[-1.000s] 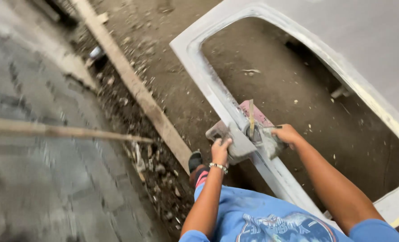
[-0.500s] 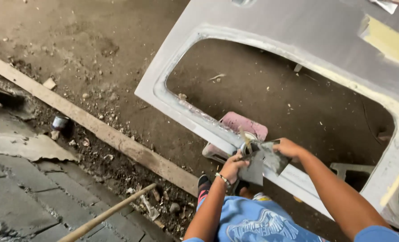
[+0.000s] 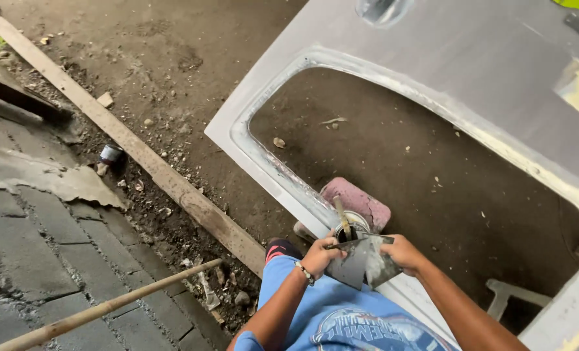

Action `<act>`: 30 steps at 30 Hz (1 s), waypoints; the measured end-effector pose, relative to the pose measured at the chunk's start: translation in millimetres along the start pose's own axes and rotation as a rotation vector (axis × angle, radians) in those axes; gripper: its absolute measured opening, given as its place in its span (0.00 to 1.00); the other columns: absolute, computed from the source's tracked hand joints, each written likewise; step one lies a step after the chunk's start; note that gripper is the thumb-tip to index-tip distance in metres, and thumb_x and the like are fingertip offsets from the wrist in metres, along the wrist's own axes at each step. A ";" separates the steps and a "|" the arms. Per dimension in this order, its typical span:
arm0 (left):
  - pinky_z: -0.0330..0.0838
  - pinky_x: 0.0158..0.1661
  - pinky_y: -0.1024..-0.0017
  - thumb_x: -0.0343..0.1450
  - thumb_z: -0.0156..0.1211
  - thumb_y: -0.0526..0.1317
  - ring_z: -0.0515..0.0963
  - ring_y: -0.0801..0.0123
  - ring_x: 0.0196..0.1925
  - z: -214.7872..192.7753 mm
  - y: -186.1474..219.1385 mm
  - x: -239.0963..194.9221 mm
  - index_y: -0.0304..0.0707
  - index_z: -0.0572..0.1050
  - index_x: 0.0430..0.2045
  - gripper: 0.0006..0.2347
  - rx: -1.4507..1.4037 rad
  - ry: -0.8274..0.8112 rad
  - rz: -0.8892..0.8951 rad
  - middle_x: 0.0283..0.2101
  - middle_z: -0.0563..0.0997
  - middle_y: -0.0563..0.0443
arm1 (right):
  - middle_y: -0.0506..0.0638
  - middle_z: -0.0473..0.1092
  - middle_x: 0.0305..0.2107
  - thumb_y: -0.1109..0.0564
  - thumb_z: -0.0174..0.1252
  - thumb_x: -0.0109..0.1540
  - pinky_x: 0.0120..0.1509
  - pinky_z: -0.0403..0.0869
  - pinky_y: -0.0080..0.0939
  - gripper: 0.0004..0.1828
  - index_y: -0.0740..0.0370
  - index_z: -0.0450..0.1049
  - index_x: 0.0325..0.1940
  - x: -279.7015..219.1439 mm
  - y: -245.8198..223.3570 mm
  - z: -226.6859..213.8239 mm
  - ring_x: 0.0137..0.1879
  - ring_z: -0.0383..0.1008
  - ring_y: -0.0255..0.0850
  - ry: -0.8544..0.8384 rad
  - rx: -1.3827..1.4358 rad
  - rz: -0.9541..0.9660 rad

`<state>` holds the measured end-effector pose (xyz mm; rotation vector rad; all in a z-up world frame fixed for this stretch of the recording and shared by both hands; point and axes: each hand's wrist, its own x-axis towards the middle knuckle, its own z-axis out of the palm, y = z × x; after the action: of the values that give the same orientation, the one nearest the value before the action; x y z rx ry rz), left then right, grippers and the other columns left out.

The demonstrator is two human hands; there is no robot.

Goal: The person applies a gray filler substance to the edges of a white car door frame using a putty knife. They scoop the filler from a can and spread it along the frame's perimeter, smoothing the surface with the tool.

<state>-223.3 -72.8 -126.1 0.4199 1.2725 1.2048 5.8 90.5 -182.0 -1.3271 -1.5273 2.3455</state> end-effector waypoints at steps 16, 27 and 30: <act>0.52 0.68 0.68 0.63 0.64 0.29 0.40 0.66 0.83 -210.3 323.2 163.9 0.36 0.78 0.22 0.03 0.257 -0.205 0.128 0.67 0.73 0.27 | 0.49 0.78 0.29 0.59 0.60 0.51 0.44 0.73 0.36 0.21 0.63 0.80 0.48 202.6 -309.2 137.2 0.36 0.75 0.36 0.355 -0.132 -0.128; 0.64 0.61 0.67 0.63 0.63 0.31 0.68 0.65 0.68 -314.5 490.8 400.8 0.28 0.81 0.35 0.09 0.092 -0.279 0.007 0.75 0.56 0.47 | 0.62 0.74 0.37 0.57 0.62 0.52 0.44 0.73 0.49 0.23 0.72 0.72 0.49 427.6 -441.4 144.1 0.41 0.73 0.48 0.549 0.107 -0.055; 0.69 0.57 0.64 0.65 0.61 0.30 0.75 0.61 0.57 -340.8 487.6 445.2 0.28 0.79 0.42 0.12 -0.103 -0.294 -0.067 0.61 0.70 0.44 | 0.65 0.74 0.44 0.56 0.65 0.52 0.51 0.72 0.51 0.26 0.77 0.72 0.48 460.3 -435.4 130.7 0.49 0.72 0.50 0.639 0.166 -0.072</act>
<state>-813.9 373.7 -62.5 0.4572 0.9611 1.1017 -542.1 428.4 -118.1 -1.7077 -1.1310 1.7018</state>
